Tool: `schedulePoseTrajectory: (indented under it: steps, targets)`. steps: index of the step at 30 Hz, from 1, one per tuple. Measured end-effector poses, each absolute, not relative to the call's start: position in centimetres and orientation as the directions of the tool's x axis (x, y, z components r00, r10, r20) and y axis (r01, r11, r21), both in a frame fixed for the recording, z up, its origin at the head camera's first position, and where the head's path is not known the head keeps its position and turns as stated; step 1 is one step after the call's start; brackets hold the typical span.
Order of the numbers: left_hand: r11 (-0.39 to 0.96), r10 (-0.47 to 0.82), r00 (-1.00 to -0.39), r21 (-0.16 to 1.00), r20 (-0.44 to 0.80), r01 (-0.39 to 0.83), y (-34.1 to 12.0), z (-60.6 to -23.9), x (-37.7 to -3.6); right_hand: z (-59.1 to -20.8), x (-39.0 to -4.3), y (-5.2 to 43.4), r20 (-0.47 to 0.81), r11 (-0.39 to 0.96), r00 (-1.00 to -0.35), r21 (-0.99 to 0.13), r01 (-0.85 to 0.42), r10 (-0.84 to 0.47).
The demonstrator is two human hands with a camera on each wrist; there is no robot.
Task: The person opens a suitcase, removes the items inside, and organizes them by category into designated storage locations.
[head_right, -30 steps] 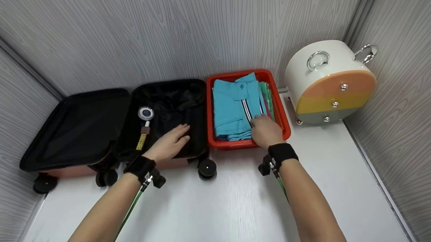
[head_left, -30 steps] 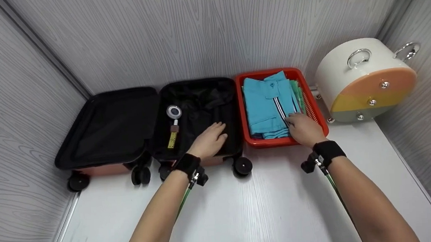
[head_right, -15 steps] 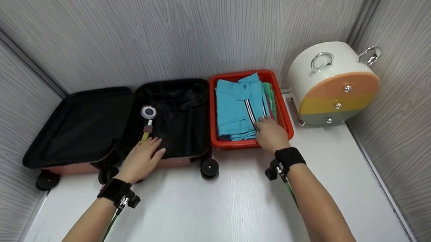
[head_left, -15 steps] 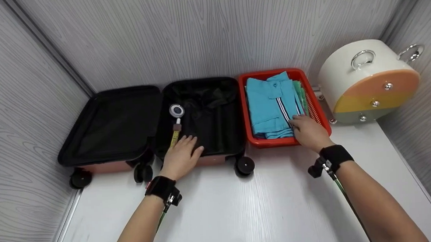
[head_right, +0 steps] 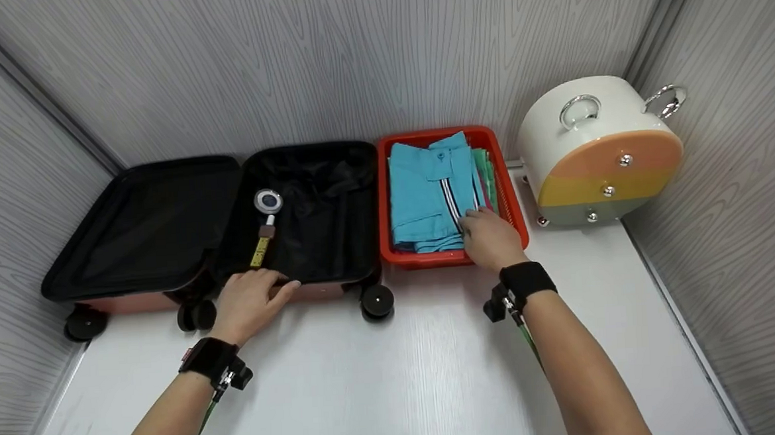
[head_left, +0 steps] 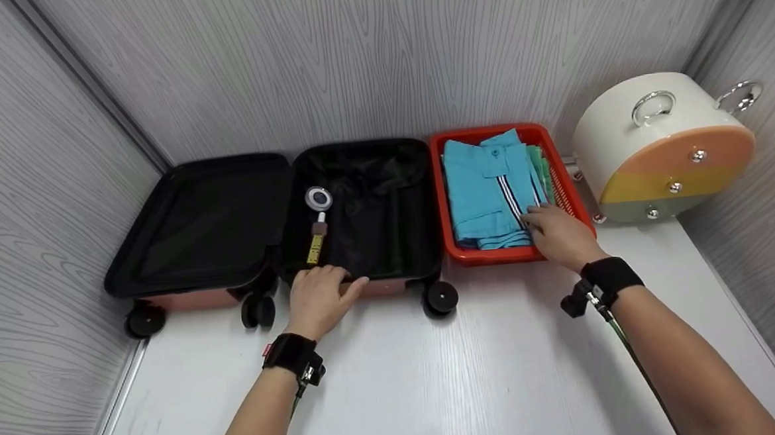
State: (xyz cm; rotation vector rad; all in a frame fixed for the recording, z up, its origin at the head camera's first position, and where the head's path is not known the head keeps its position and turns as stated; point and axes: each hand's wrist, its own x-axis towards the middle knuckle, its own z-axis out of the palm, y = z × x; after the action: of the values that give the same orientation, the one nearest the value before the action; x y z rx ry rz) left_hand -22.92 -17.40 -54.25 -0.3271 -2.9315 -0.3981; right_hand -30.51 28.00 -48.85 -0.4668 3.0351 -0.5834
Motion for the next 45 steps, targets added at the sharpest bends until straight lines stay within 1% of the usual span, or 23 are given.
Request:
schedulePoseTrajectory:
  steps: [3, 7, 9, 11, 14, 17, 19, 24, 27, 30, 35, 41, 45]
  targets:
    - [0.947, 0.183, -0.962, 0.225, 0.204, 0.228, -17.5, -54.6, -22.7, -47.9, -30.9, 28.5, 0.120, 0.886, -0.952, -0.348, -0.306, -0.281]
    - [0.952, 0.174, -0.957, 0.208, 0.233, 0.223, -17.8, -55.0, -22.4, -45.5, -32.1, 29.9, 0.309, 0.892, -0.919, -0.300, -0.340, -0.246]
    - [0.952, 0.170, -0.954, 0.210, 0.249, 0.224, -18.0, -55.1, -22.2, -43.9, -32.8, 31.0, 0.389, 0.907, -0.896, -0.262, -0.331, -0.215]
    - [0.950, 0.165, -0.951, 0.216, 0.260, 0.224, -18.0, -55.0, -22.1, -42.1, -33.5, 32.4, 0.429, 0.925, -0.886, -0.238, -0.297, -0.175]
    - [0.951, 0.159, -0.953, 0.220, 0.256, 0.218, -17.7, -55.0, -22.0, -39.3, -34.5, 34.9, 0.395, 0.949, -0.914, -0.245, -0.199, -0.090]
    - [0.951, 0.163, -0.956, 0.219, 0.245, 0.219, -17.2, -54.9, -22.3, -36.8, -35.4, 37.4, 0.320, 0.958, -0.947, -0.263, -0.116, -0.026]
    - [0.950, 0.172, -0.955, 0.216, 0.242, 0.226, -16.8, -54.9, -22.5, -35.6, -35.8, 38.9, 0.262, 0.951, -0.965, -0.298, -0.081, 0.000]
    - [0.944, 0.194, -0.951, 0.219, 0.241, 0.248, -15.8, -54.8, -23.0, -34.6, -35.6, 41.5, 0.126, 0.907, -0.992, -0.419, -0.030, 0.026]
    - [0.940, 0.203, -0.948, 0.222, 0.245, 0.259, -15.3, -54.9, -23.0, -34.9, -35.2, 42.3, 0.081, 0.881, -0.994, -0.473, 0.023, 0.069]
    - [0.937, 0.210, -0.944, 0.225, 0.254, 0.269, -14.9, -55.1, -22.9, -35.2, -34.9, 42.6, 0.073, 0.851, -0.990, -0.520, 0.069, 0.125]
    - [0.939, 0.199, -0.941, 0.221, 0.275, 0.263, -14.7, -55.5, -22.6, -35.4, -34.5, 42.4, 0.094, 0.797, -0.985, -0.601, 0.058, 0.143]
    - [0.941, 0.183, -0.935, 0.221, 0.304, 0.256, -14.9, -55.5, -22.6, -35.4, -34.0, 41.5, 0.121, 0.786, -0.983, -0.618, 0.033, 0.137]
    - [0.943, 0.171, -0.935, 0.225, 0.310, 0.247, -14.9, -55.5, -22.5, -35.3, -34.1, 40.9, 0.136, 0.795, -0.984, -0.606, 0.006, 0.112]
